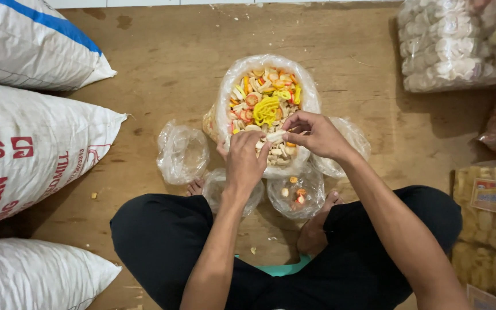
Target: Manually packing snacks from a large bulk bag into smaller individual plastic bags.
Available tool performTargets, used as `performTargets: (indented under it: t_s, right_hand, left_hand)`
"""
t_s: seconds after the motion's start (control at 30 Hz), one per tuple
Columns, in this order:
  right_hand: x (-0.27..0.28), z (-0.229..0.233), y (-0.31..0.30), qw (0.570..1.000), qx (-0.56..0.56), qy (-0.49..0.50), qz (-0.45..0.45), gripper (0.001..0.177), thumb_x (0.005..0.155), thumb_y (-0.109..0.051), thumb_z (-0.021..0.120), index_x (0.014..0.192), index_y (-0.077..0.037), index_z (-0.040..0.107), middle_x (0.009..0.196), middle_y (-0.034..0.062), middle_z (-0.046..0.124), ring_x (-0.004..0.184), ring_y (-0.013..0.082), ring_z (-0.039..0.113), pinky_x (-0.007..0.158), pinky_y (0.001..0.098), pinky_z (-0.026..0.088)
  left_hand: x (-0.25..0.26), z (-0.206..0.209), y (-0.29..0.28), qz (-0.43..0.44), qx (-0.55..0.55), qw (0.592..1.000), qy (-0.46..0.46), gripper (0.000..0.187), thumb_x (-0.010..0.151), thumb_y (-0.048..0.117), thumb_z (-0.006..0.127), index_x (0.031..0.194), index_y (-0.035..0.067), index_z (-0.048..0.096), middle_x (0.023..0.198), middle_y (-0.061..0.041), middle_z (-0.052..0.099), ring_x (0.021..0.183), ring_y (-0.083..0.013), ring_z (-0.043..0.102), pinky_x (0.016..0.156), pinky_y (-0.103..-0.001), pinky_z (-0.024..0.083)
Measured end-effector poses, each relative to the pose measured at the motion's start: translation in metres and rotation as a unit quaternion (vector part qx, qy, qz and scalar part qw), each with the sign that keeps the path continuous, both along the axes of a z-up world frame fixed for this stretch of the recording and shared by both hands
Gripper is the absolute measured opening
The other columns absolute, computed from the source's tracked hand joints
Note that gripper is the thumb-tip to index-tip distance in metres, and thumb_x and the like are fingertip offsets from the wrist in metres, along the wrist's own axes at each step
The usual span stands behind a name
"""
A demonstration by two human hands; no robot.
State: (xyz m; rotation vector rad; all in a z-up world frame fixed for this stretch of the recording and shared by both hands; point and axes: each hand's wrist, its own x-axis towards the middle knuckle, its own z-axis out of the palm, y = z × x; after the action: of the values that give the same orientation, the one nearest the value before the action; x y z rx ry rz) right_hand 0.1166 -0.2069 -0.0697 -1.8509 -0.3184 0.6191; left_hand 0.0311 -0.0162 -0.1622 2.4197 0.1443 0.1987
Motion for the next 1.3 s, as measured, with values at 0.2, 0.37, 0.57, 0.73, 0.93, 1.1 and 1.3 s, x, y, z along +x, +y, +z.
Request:
performTargets:
  t_s: [0.2, 0.37, 0.57, 0.73, 0.93, 1.1, 1.3]
  right_hand:
    - [-0.001, 0.011, -0.007, 0.999, -0.008, 0.034, 0.011, 0.03, 0.086, -0.01, 0.081, 0.115, -0.006, 0.073, 0.098, 0.0036, 0.074, 0.087, 0.0114, 0.067, 0.068, 0.0219, 0.057]
    - [0.001, 0.02, -0.024, 0.999, -0.024, 0.027, -0.007, 0.025, 0.086, -0.011, 0.082, 0.11, -0.008, 0.075, 0.094, 0.0027, 0.075, 0.085, 0.011, 0.068, 0.068, 0.0215, 0.058]
    - [0.009, 0.019, -0.071, 0.988, -0.15, 0.002, -0.045, 0.024, 0.086, -0.021, 0.084, 0.106, -0.009, 0.076, 0.097, 0.0057, 0.076, 0.089, 0.0165, 0.07, 0.073, 0.03, 0.058]
    - [0.019, 0.004, -0.11, 0.958, -0.282, 0.014, -0.055, 0.027, 0.085, -0.025, 0.084, 0.105, -0.009, 0.077, 0.102, 0.0114, 0.078, 0.096, 0.0248, 0.075, 0.08, 0.037, 0.059]
    - [0.015, -0.008, -0.1, 0.888, -0.45, -0.08, -0.044, 0.051, 0.085, -0.04, 0.079, 0.132, -0.024, 0.069, 0.124, 0.0019, 0.074, 0.114, 0.0294, 0.069, 0.09, 0.048, 0.058]
    - [0.002, -0.009, -0.061, 0.907, -0.407, -0.111, 0.002, 0.045, 0.087, -0.034, 0.076, 0.131, -0.028, 0.067, 0.125, 0.0019, 0.069, 0.097, 0.0232, 0.075, 0.08, 0.0447, 0.061]
    - [0.002, -0.103, -0.021, 0.801, -0.431, -0.39, 0.143, 0.027, 0.086, -0.023, 0.07, 0.112, -0.023, 0.076, 0.121, 0.0037, 0.066, 0.123, 0.032, 0.058, 0.092, 0.0495, 0.054]
  left_hand:
    - [-0.008, 0.052, -0.003, -0.042, 0.007, 0.999, 0.008, 0.02, 0.094, 0.035, 0.072, 0.109, 0.022, 0.073, 0.112, 0.001, 0.069, 0.121, -0.0218, 0.058, 0.106, -0.064, 0.027]
    - [-0.006, 0.055, -0.008, -0.061, 0.0, 0.998, 0.011, 0.022, 0.094, 0.033, 0.072, 0.112, 0.02, 0.072, 0.116, -0.002, 0.068, 0.125, -0.0239, 0.056, 0.107, -0.065, 0.025]
    - [0.001, 0.031, -0.01, -0.044, 0.009, 0.999, -0.013, 0.02, 0.093, 0.029, 0.074, 0.11, 0.02, 0.073, 0.117, -0.003, 0.067, 0.123, -0.0252, 0.056, 0.105, -0.064, 0.027]
    - [-0.004, 0.059, -0.007, -0.016, 0.024, 0.999, -0.019, 0.018, 0.094, 0.03, 0.073, 0.109, 0.021, 0.073, 0.118, -0.001, 0.066, 0.124, -0.0238, 0.054, 0.105, -0.062, 0.027]
    - [-0.007, 0.062, 0.001, 0.071, 0.06, 0.996, 0.009, 0.022, 0.09, 0.03, 0.075, 0.111, 0.023, 0.073, 0.122, -0.003, 0.064, 0.125, -0.0248, 0.053, 0.103, -0.06, 0.031]
    - [-0.015, 0.073, 0.01, 0.087, 0.028, 0.978, 0.189, 0.067, 0.086, 0.031, 0.079, 0.143, 0.008, 0.052, 0.147, -0.022, 0.042, 0.142, -0.0483, 0.03, 0.098, -0.084, 0.027]
    - [-0.021, 0.06, 0.016, 0.037, 0.042, 0.962, 0.268, 0.076, 0.086, 0.031, 0.077, 0.151, 0.007, 0.043, 0.155, -0.027, 0.032, 0.15, -0.0532, 0.015, 0.103, -0.083, 0.015]
